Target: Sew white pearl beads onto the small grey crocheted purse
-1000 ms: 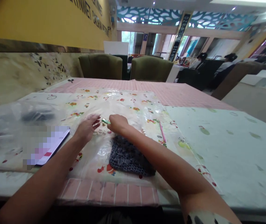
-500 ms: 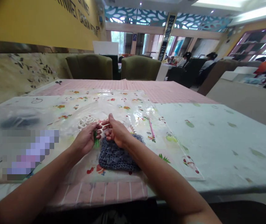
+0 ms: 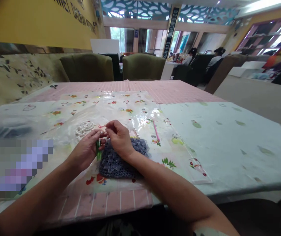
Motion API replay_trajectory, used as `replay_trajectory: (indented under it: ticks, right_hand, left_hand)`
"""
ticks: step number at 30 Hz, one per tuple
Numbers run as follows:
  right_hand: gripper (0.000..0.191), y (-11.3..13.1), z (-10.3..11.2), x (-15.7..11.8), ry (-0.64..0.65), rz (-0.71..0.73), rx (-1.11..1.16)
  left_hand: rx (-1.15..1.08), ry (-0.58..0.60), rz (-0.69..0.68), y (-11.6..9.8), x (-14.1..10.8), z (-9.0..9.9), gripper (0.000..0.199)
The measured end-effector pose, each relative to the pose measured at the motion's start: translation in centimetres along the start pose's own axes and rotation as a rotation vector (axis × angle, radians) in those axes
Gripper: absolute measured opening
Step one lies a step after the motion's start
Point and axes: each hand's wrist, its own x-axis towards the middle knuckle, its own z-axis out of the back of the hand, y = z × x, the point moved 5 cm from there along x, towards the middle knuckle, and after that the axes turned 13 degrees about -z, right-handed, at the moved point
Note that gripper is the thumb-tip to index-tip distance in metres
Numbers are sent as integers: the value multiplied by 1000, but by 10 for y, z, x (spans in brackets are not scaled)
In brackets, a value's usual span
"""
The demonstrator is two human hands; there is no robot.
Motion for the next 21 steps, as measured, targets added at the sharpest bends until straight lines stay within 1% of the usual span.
replay_trajectory:
  ticks: [1,3,4,6,8,10,13,16,19,21]
  right_hand:
    - [3,6,1,-3,-36,114,-105]
    - [7,15,-1,-9,-62,308,-283]
    - [8,18,-2,-12,-53,380,-351]
    - [9,22,-5,-16,-24,461,-436]
    - [7,22,-4,-15,-16,463,-444]
    - [3,20,-2,-13,-7,427,-392]
    - [8,17,-2,-9,43,407,-307]
    - [15,17,-4,-10,92,455,-320]
    - [10,21,-5,-12,88,502,-359]
    - [7,25,-4,-13,70,507,-343]
  left_hand:
    - [-28,16,21,1,-1,-2,31]
    - [-69,45,33,1,-1,-3,29]
    - [-83,54,26,0,0,-3,28]
    - [-100,60,7,-1,1,-2,27]
    - [-107,62,-3,-3,2,-2,28]
    - [-100,58,-16,-4,3,-1,29]
    - [-76,44,-45,-6,3,0,29]
    - [-53,37,-59,-6,3,1,28]
    - [-16,41,-69,-6,3,2,29]
    - [6,37,-68,-5,3,2,32]
